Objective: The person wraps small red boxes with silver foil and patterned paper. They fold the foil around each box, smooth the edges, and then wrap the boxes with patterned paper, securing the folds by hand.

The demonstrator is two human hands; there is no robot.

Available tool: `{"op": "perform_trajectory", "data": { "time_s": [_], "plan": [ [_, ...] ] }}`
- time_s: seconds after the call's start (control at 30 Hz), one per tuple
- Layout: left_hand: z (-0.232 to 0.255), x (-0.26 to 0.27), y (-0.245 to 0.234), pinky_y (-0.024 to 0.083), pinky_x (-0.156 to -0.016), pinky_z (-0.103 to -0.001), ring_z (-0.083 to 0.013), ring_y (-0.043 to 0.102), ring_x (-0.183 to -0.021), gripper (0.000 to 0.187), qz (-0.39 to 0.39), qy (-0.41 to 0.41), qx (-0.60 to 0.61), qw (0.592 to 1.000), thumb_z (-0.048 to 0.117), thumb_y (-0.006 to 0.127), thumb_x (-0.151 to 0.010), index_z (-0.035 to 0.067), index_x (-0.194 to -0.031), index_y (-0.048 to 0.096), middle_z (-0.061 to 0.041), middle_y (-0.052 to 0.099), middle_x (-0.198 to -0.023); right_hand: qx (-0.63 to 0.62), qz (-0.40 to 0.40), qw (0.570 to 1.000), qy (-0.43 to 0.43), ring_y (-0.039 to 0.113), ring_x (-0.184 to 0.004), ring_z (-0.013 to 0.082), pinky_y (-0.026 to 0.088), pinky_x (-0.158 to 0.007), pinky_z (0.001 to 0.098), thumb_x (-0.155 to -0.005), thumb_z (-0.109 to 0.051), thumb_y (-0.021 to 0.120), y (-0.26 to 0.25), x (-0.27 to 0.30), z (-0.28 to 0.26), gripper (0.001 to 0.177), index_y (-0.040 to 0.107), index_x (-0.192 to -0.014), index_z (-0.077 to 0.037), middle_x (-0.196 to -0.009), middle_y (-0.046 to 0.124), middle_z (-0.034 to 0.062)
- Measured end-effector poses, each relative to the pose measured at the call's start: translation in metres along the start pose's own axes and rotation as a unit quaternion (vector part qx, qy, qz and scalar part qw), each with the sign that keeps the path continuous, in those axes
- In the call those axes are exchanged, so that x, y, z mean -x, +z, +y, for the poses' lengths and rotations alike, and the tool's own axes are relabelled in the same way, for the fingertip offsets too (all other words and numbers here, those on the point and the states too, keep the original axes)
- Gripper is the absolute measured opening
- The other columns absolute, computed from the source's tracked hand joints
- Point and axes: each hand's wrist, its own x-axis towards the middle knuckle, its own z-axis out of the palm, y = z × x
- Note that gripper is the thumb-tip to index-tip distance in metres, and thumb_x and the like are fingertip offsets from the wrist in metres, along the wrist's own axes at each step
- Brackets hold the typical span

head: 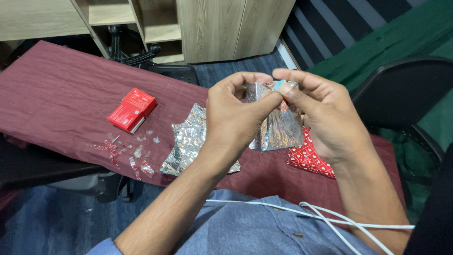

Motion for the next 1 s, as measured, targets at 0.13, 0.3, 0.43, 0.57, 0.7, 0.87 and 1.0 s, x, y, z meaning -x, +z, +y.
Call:
{"op": "perform_trajectory", "data": {
  "time_s": [0.13,0.3,0.43,0.57,0.7,0.87,1.0],
  "plan": [
    [0.0,0.004,-0.002,0.058,-0.064,-0.022,-0.0078,0.071,-0.074,0.027,0.0,-0.008,-0.004,1.0,0.009,0.081,-0.08,-0.002,-0.103,0.072,-0.008,0.077,-0.088,-0.017,-0.048,0.998,-0.029,0.069,-0.092,0.0118,0.057,-0.08,0.0267,-0.099,-0.005,0.064,-0.002,0.003,-0.001,0.026,0.067,-0.125,-0.005,-0.104,0.073,0.0081],
    [-0.002,0.006,-0.004,0.06,-0.068,-0.023,-0.0089,0.072,-0.077,0.025,-0.021,-0.001,0.029,0.999,0.006,0.08,-0.082,-0.004,-0.103,0.072,-0.009,0.076,-0.09,-0.014,-0.032,0.999,-0.01,0.068,-0.089,0.012,0.057,-0.078,0.0267,-0.097,-0.003,0.065,-0.009,0.001,-0.001,0.013,0.069,-0.109,0.001,-0.103,0.074,0.0087],
    [-0.007,0.006,-0.009,0.06,-0.068,-0.024,-0.0095,0.072,-0.076,0.025,-0.017,-0.023,0.032,0.999,0.004,0.079,-0.081,-0.004,-0.104,0.071,-0.009,0.076,-0.089,-0.029,-0.02,0.999,0.034,0.068,-0.085,0.014,0.055,-0.074,0.0279,-0.098,-0.01,0.064,-0.008,0.0,0.005,0.02,0.07,-0.114,0.0,-0.1,0.072,0.0094],
    [-0.012,-0.002,-0.016,0.058,-0.063,-0.024,-0.0115,0.072,-0.072,0.029,-0.006,-0.114,0.104,0.988,0.004,0.077,-0.081,-0.003,-0.108,0.07,-0.008,0.075,-0.085,-0.095,-0.039,0.994,0.034,0.069,-0.09,0.0145,0.057,-0.079,0.0295,-0.104,-0.027,0.055,-0.01,0.008,0.008,0.039,0.063,-0.137,-0.008,-0.113,0.073,0.0099],
    [-0.017,-0.01,-0.028,0.044,-0.057,-0.023,-0.009,0.056,-0.064,0.035,0.0,-0.178,0.155,0.972,0.008,0.079,-0.082,0.007,-0.115,0.068,-0.001,0.066,-0.082,-0.182,-0.081,0.979,0.04,0.068,-0.098,0.0199,0.056,-0.087,0.0357,-0.11,-0.045,0.043,-0.01,0.008,0.016,0.054,0.05,-0.147,-0.007,-0.122,0.069,0.0166],
    [-0.028,-0.007,-0.037,0.054,-0.074,-0.031,-0.0124,0.064,-0.078,0.026,-0.003,-0.223,0.246,0.943,0.015,0.072,-0.077,0.014,-0.1,0.061,0.001,0.065,-0.088,-0.226,-0.152,0.944,0.187,0.069,-0.111,0.0353,0.053,-0.099,0.0526,-0.104,-0.052,0.031,0.003,0.017,0.037,0.067,0.055,-0.139,0.0,-0.126,0.068,0.0204],
    [-0.048,-0.004,-0.045,0.054,-0.076,-0.034,-0.018,0.064,-0.082,0.022,-0.031,-0.254,0.292,0.922,0.016,0.068,-0.078,0.015,-0.097,0.059,-0.003,0.066,-0.089,-0.297,-0.159,0.917,0.212,0.066,-0.114,0.0419,0.05,-0.103,0.0589,-0.104,-0.044,0.041,0.003,0.025,0.051,0.057,0.056,-0.136,0.001,-0.127,0.068,0.0235]
  ]
}}
